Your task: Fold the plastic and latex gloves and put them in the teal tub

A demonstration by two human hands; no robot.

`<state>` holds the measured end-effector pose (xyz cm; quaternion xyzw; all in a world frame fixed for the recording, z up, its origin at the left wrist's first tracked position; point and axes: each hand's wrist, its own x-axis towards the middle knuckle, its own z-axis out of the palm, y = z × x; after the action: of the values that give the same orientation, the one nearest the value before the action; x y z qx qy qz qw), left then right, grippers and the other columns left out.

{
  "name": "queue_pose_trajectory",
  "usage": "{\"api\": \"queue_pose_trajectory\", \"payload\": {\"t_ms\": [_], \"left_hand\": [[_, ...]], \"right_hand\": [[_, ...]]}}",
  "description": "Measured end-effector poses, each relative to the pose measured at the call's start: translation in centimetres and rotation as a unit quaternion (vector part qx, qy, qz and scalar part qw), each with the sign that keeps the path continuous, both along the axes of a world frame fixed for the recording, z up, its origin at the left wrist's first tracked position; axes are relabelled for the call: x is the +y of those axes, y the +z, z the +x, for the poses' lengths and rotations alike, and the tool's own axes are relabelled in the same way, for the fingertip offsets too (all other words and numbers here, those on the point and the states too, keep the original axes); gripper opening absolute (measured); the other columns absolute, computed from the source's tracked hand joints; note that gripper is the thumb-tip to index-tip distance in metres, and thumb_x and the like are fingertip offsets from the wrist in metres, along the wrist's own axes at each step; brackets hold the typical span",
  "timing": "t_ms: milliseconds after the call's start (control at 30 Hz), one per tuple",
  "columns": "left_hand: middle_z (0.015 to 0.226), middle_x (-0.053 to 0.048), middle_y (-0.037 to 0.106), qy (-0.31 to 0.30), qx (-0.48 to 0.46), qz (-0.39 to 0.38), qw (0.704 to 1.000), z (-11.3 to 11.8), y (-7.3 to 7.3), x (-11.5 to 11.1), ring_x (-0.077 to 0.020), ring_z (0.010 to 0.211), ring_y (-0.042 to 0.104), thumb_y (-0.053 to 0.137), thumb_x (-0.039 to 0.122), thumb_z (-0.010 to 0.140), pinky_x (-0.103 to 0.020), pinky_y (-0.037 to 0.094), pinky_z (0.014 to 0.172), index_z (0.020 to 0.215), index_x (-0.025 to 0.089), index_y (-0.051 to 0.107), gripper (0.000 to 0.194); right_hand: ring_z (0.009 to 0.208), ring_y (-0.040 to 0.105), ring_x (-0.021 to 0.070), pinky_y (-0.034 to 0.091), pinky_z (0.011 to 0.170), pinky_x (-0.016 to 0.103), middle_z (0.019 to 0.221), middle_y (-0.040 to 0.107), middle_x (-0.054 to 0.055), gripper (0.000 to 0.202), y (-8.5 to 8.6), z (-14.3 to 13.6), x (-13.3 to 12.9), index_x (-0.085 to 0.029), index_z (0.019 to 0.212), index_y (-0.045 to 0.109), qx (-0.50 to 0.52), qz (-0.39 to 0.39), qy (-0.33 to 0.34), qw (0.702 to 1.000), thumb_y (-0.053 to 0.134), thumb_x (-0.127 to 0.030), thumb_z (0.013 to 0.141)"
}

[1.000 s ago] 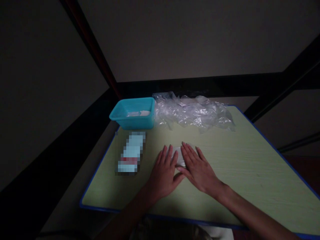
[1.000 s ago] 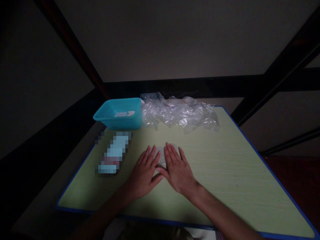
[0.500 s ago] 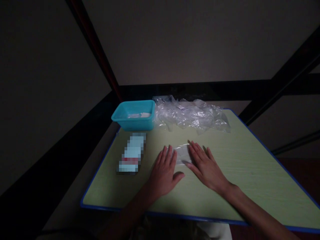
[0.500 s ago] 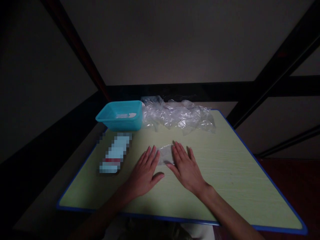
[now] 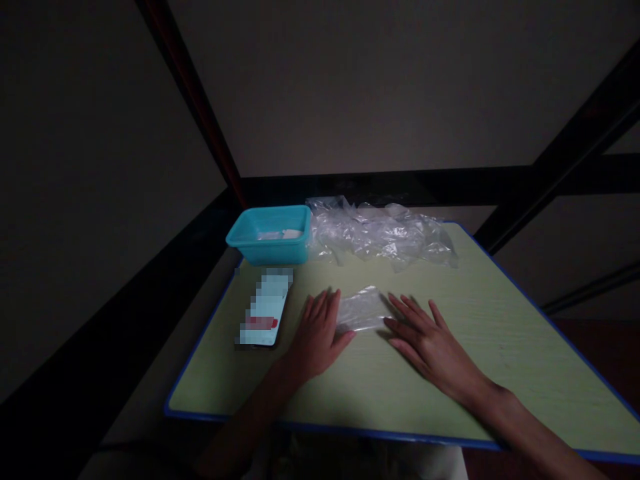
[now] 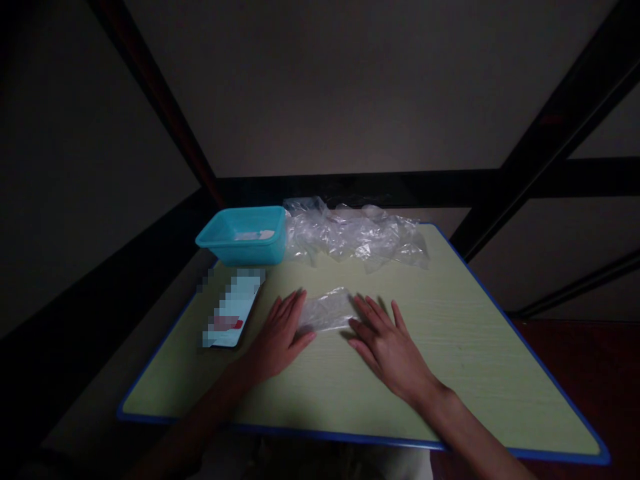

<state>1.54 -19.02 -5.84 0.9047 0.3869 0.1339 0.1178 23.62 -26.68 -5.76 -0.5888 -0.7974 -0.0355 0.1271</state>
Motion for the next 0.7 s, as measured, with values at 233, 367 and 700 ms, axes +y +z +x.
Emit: {"api": "queue_pose_trajectory", "payload": {"t_ms": [233, 367, 700], "left_hand": [[0.137, -0.022, 0.039, -0.009, 0.010, 0.012, 1.000, -0.9, 0.8, -2.6, -0.0321, 0.130, 0.032, 0.047, 0.035, 0.086, -0.058, 0.023, 0.105, 0.137, 0.009, 0.018, 0.064], [0.136, -0.022, 0.041, -0.025, 0.013, -0.006, 1.000, -0.9, 1.2, -4.9, -0.0326, 0.127, 0.036, 0.048, 0.036, 0.086, -0.057, 0.027, 0.104, 0.140, 0.011, 0.011, 0.070], [0.128, -0.010, 0.052, -0.214, -0.035, -0.026, 0.976, -1.5, 2.6, -1.5, -0.0220, 0.119, 0.045, 0.048, 0.022, 0.087, -0.039, 0.038, 0.100, 0.122, 0.018, 0.048, 0.035]], "right_hand": [[0.129, 0.032, 0.0332, 0.025, 0.100, 0.061, 0.142, 0.036, 0.011, 0.034, 1.0, 1.7, 3.0, -0.022, 0.112, 0.062, -0.021, -0.046, -0.014, 0.999, 0.042, -0.039, 0.090], [0.130, 0.031, 0.0334, 0.025, 0.099, 0.062, 0.142, 0.036, 0.013, 0.036, 0.9, 2.4, 4.9, -0.020, 0.117, 0.058, -0.012, -0.060, -0.015, 0.998, 0.041, -0.037, 0.091], [0.078, 0.058, 0.0176, 0.047, 0.066, 0.031, 0.084, 0.067, 0.005, 0.025, 2.5, 0.5, 2.5, -0.015, 0.087, 0.064, 0.023, 0.096, 0.256, 0.962, 0.042, -0.026, 0.092]]}}
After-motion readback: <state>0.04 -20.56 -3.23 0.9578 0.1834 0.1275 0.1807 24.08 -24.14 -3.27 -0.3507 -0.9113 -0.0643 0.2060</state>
